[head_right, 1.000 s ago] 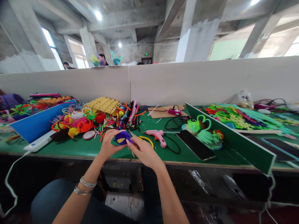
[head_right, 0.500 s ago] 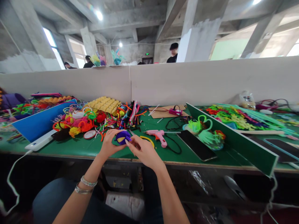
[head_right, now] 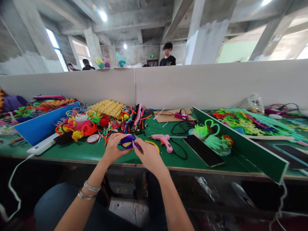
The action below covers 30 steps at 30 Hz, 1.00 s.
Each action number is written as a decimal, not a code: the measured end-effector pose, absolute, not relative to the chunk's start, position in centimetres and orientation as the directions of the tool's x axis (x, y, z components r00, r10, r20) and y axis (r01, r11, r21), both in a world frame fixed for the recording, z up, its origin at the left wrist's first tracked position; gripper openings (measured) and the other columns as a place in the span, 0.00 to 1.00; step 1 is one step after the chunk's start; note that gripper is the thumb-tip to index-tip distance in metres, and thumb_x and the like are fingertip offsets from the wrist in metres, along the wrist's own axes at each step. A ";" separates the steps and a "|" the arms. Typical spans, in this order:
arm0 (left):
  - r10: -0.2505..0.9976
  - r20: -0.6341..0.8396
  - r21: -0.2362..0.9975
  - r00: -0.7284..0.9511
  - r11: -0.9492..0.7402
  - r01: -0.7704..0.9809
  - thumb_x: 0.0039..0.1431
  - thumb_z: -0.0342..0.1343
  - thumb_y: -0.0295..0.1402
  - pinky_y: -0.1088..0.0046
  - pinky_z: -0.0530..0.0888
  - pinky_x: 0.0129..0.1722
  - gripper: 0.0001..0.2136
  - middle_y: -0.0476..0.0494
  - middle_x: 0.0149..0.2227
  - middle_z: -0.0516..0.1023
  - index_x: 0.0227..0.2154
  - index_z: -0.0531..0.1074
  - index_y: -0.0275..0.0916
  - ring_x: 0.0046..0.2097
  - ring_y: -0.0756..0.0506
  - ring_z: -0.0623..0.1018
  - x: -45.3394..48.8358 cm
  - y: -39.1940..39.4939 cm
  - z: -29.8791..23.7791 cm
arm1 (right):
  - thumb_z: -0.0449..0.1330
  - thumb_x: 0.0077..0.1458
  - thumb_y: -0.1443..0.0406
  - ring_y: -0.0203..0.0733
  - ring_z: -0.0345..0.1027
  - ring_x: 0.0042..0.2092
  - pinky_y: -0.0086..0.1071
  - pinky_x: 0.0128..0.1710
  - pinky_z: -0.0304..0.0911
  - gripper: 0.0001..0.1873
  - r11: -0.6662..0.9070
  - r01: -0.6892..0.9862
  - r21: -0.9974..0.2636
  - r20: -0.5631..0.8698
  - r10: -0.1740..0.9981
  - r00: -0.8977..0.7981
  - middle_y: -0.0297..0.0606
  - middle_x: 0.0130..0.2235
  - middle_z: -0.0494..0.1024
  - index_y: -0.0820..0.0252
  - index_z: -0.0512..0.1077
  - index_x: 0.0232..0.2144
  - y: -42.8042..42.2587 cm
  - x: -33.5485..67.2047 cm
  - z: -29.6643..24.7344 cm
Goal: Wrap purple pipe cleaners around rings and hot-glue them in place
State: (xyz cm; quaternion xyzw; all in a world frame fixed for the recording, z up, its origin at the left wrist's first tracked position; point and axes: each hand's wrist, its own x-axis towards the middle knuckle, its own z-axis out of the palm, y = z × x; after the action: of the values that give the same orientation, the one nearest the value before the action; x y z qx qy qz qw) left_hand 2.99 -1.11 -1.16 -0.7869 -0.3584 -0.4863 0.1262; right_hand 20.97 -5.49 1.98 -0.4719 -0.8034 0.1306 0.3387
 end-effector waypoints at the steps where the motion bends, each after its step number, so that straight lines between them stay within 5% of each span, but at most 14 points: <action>1: 0.439 0.857 0.143 0.271 -0.706 0.693 0.45 0.60 0.43 0.64 0.69 0.43 0.21 0.41 0.37 0.77 0.42 0.70 0.39 0.41 0.43 0.74 3.0 -1.1 -1.2 | 0.45 0.59 0.59 0.35 0.65 0.28 0.27 0.29 0.57 0.13 0.517 0.679 -0.522 0.419 0.848 -0.325 0.34 0.29 0.73 0.56 0.67 0.36 -5.4 21.0 1.9; 17: 0.410 0.855 0.064 0.319 -0.692 0.719 0.46 0.60 0.42 0.64 0.70 0.42 0.19 0.41 0.35 0.78 0.40 0.71 0.38 0.39 0.43 0.75 3.1 -0.6 -1.6 | 0.42 0.61 0.59 0.38 0.68 0.33 0.29 0.33 0.58 0.13 0.457 0.727 -0.513 0.325 0.887 -0.328 0.37 0.32 0.74 0.57 0.64 0.37 -4.5 21.2 1.1; 30: 0.443 0.817 0.059 0.369 -0.701 0.711 0.43 0.60 0.45 0.65 0.69 0.41 0.19 0.42 0.33 0.78 0.37 0.73 0.39 0.37 0.44 0.75 3.0 -0.7 -1.2 | 0.42 0.62 0.58 0.38 0.67 0.38 0.32 0.40 0.60 0.13 0.469 0.592 -0.655 0.275 0.878 -0.392 0.35 0.34 0.73 0.55 0.63 0.36 -3.9 22.1 0.2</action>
State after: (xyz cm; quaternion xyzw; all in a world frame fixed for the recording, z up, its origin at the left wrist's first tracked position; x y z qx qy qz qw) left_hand 2.95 -0.72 -1.25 -0.8129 -0.3550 -0.4354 0.1537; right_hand 22.10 -3.90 0.18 -0.4589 -0.8008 0.2342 0.3056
